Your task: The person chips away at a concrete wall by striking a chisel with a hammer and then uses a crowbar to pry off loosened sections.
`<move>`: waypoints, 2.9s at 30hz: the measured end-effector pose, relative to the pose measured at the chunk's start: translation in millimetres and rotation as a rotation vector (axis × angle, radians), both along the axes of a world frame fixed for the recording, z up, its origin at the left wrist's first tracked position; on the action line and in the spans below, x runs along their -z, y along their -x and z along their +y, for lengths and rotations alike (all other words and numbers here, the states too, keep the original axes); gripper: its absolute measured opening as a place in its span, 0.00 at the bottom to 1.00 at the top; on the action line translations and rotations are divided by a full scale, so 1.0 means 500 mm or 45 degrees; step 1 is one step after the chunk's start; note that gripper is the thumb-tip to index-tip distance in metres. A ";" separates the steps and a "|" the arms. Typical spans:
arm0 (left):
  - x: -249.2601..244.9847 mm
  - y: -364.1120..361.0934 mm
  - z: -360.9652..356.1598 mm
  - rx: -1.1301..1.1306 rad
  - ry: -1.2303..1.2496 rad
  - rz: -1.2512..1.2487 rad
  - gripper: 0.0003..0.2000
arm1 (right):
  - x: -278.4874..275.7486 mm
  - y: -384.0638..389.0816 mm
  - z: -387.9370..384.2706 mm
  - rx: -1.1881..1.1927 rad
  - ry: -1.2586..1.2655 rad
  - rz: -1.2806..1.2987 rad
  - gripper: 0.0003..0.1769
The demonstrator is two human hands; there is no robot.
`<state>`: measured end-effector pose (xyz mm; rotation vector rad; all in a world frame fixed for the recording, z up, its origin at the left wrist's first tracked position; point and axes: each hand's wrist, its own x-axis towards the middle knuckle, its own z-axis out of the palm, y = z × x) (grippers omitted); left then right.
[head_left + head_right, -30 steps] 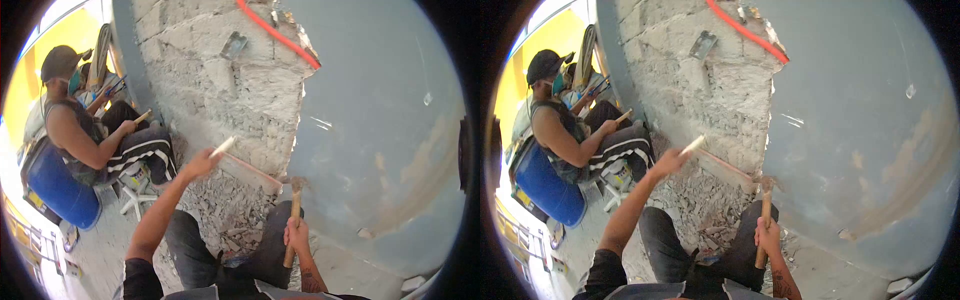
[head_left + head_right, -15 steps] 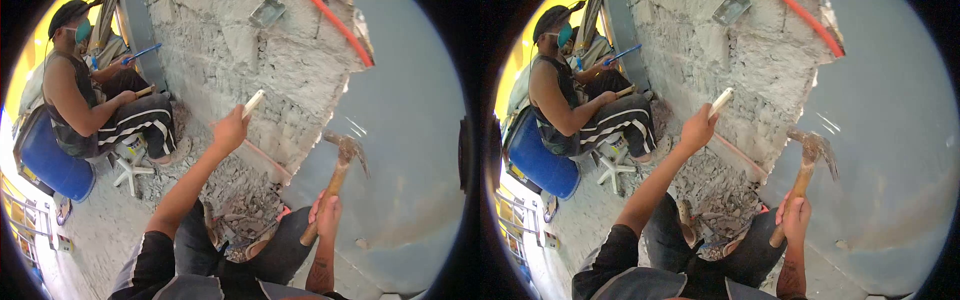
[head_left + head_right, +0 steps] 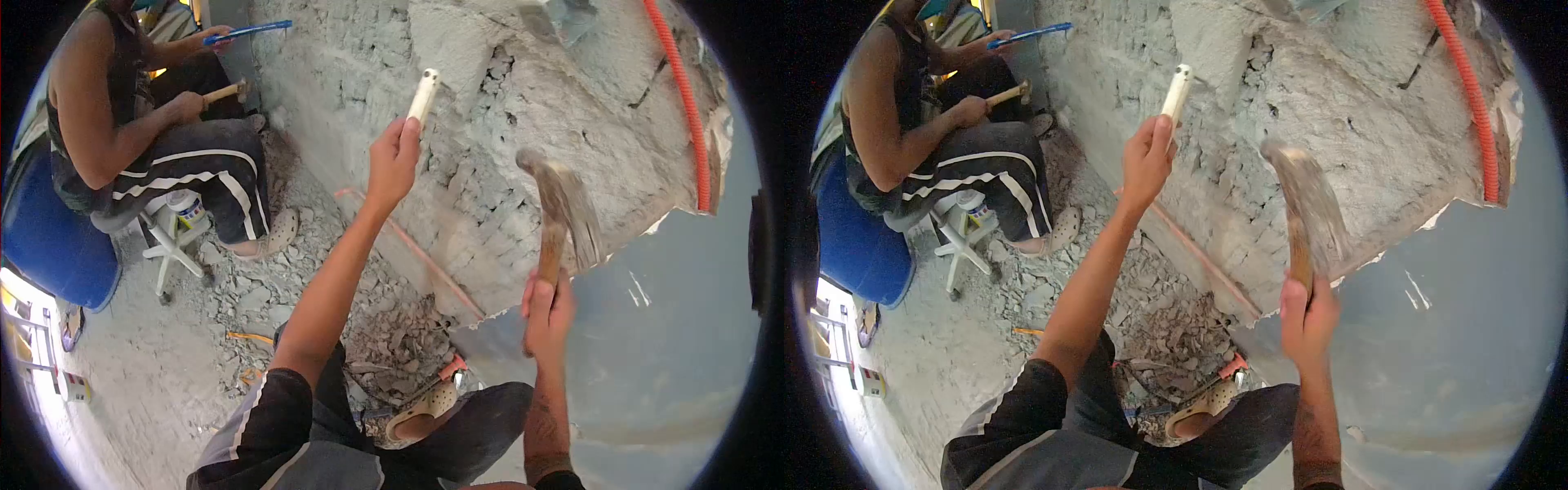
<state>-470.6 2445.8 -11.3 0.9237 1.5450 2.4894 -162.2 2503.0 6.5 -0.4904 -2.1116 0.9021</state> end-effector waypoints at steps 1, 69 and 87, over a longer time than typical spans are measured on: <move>-0.003 0.005 0.006 -0.068 0.039 0.081 0.19 | -0.020 0.015 -0.002 0.079 -0.161 -0.070 0.19; 0.033 -0.042 0.052 -0.717 0.490 1.086 0.13 | 0.160 0.311 0.071 0.104 0.147 0.643 0.32; 0.021 -0.050 0.050 -0.592 0.579 0.907 0.13 | 0.038 0.264 0.019 -0.215 0.596 0.868 0.32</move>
